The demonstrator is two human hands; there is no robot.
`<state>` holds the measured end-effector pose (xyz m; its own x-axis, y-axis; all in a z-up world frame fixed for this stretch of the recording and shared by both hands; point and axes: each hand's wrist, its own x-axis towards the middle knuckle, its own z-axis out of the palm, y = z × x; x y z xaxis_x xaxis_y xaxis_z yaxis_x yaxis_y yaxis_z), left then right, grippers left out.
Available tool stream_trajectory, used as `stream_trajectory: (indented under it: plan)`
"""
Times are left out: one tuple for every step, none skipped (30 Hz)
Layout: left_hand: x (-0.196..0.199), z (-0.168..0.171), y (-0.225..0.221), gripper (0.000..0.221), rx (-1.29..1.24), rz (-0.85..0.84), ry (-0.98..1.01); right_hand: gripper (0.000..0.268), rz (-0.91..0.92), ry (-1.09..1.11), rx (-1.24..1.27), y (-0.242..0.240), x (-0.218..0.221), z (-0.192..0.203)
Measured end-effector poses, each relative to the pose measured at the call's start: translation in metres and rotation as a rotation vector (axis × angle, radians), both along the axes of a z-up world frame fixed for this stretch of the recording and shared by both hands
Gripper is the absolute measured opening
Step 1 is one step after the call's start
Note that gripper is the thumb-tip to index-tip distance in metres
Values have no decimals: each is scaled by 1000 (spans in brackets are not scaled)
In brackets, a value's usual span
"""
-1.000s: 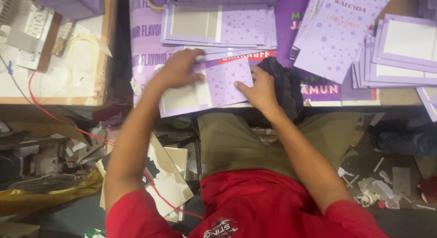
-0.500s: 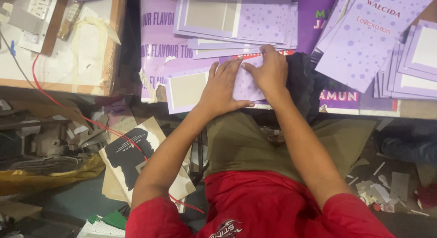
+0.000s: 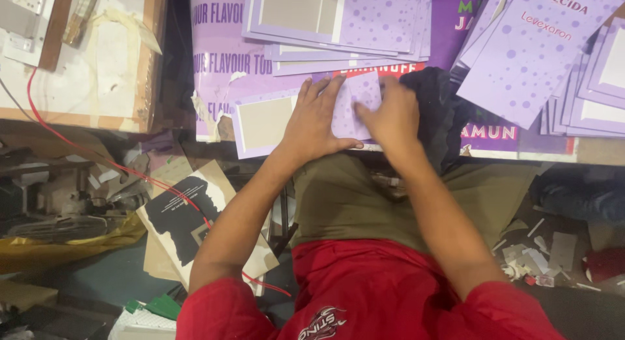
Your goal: The person repeatedly picks up a purple printed sheet and a white insert, places the insert inside the sheet, folds the sheet around it, and stacks the finished packs. The person handles the items one at a time and accumulates a growing stack of completed packs on the table.
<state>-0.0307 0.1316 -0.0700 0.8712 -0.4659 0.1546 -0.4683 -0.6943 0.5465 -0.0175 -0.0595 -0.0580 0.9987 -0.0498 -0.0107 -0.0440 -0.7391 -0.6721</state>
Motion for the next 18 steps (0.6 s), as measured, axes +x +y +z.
stream_trajectory:
  plan:
    - [2,2,1,124,2,-3,-10,52,-7,-16,18,0,11,0]
    - [2,4,1,121,3,-7,-21,52,-30,4,24,0,17,-1]
    - [4,7,1,121,9,-21,-35,52,-48,20,29,1,25,0]
    - [6,8,2,120,15,-35,-49,52,-66,36,33,2,31,0]
    - [4,8,2,120,18,-48,-55,52,-64,24,51,1,33,-1]
    - [3,8,1,120,20,-48,-50,53,-62,13,68,-1,32,-3]
    - [3,7,1,119,22,-48,-45,53,-60,3,86,-2,32,-4]
    - [4,6,1,118,25,-48,-40,52,-43,-23,92,-4,32,-5]
    - [4,6,2,118,24,-45,-33,51,-25,-46,98,-7,31,-6]
    - [4,5,2,117,24,-43,-27,50,-7,-70,105,-10,31,-7]
    - [4,5,2,117,26,-40,-20,50,9,-53,118,-11,31,-8]
    - [4,5,3,116,25,-34,-16,49,24,-37,130,-13,33,-10]
    - [3,4,2,116,23,-32,-10,48,35,-18,143,-14,32,-11]
    - [1,5,2,115,21,-30,-4,47,11,0,109,-14,31,-12]
    - [3,5,1,116,17,-26,2,45,-16,10,75,-12,33,-12]
    - [5,6,0,117,13,-22,8,44,-44,20,41,-9,35,-13]
    - [6,8,0,117,8,-13,12,44,-63,2,14,-6,37,-12]
    - [7,8,0,117,8,-14,0,44,-82,-15,-13,-1,39,-12]
